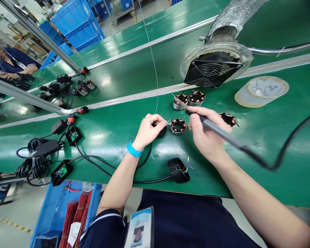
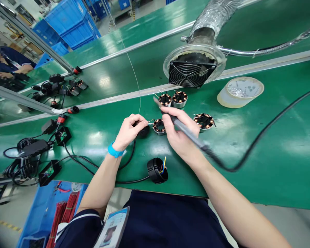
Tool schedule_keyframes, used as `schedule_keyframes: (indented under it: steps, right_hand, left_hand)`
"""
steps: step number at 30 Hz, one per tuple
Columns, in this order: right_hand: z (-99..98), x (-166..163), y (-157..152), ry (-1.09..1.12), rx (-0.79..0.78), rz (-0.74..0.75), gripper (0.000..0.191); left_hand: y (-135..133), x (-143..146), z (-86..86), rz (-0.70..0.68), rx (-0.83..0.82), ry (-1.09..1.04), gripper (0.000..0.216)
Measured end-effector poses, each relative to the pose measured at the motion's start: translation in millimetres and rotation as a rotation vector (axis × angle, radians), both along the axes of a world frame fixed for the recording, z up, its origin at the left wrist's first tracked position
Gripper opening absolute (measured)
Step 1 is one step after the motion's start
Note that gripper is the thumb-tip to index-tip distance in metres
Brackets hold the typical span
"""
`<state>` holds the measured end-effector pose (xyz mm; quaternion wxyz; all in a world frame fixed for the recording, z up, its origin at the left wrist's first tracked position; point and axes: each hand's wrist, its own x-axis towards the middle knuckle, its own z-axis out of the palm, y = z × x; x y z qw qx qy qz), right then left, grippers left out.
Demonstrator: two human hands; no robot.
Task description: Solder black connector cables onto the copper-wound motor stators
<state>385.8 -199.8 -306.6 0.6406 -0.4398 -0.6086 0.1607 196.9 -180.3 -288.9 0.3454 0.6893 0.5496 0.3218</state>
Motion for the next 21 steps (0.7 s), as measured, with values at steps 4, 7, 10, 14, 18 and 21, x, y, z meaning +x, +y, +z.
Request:
schedule_keyframes:
  steps: [4,7,10,14,18,21]
  right_hand:
    - [-4.6,5.1,-4.2,0.115,-0.021,-0.040,0.030]
    - [-5.8,4.9,-6.1,0.105,-0.022,-0.030,0.032]
    - [-6.0,4.2,-6.7,0.075,-0.034,-0.006,0.031]
    - [-5.7,4.5,-6.8,0.027,-0.028,0.023,0.030]
    - [-3.7,4.4,-7.4,-0.012,-0.031,0.004,0.035]
    - [-3.0,3.5,-8.0,-0.018,-0.043,-0.009,0.036]
  left_hand:
    - [1.4,-0.6,-2.6,-0.009,0.008,0.009,0.022]
    - [2.5,-0.3,-4.5,0.010,0.017,0.045,0.022]
    - [2.5,0.5,-5.0,0.023,0.022,0.072,0.023]
    - [1.9,1.4,-4.2,0.016,0.045,0.083,0.024]
    - [2.2,2.0,-4.0,0.022,0.040,0.100,0.024]
    - [2.4,1.8,-4.9,0.013,0.042,0.097,0.024]
